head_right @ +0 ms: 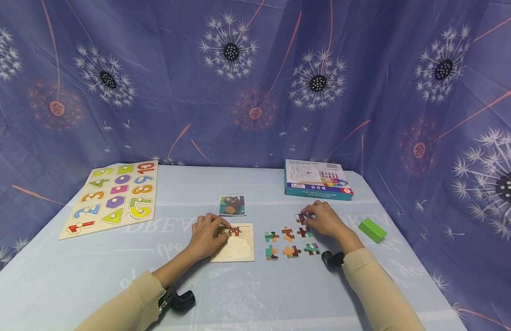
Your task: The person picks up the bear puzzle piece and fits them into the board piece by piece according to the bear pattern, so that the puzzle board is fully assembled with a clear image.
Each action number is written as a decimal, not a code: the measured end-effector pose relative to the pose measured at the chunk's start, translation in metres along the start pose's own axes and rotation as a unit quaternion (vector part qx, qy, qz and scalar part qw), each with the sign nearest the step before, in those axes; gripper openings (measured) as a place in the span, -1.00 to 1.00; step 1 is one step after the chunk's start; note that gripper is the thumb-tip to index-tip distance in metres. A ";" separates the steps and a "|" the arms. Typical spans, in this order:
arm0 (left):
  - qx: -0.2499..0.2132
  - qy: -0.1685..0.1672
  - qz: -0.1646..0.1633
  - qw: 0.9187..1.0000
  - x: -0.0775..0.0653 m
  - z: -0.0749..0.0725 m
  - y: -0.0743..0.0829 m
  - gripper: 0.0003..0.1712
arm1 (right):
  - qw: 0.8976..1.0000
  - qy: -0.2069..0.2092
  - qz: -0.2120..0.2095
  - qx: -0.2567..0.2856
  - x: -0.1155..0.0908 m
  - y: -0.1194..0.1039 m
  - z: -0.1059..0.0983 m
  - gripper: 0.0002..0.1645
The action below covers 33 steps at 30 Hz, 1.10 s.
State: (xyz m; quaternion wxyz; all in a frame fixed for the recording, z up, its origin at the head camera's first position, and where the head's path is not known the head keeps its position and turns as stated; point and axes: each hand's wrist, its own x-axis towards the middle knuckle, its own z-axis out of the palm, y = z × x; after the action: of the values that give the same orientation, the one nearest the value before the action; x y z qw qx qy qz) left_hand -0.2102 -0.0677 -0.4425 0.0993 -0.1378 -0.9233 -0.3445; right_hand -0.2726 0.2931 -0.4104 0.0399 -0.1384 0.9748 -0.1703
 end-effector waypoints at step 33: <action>0.002 0.001 -0.003 1.000 0.000 0.000 0.002 -0.87 | 0.999 0.037 -0.030 0.017 -0.013 -0.028 -0.002 -0.64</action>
State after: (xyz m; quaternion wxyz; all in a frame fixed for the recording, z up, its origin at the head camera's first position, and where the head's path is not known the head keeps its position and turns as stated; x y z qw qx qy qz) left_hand -0.2094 -0.0664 -0.4414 0.0996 -0.1349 -0.9242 -0.3431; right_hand -0.2533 0.2716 -0.3986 0.0012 -0.1606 0.9679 -0.1933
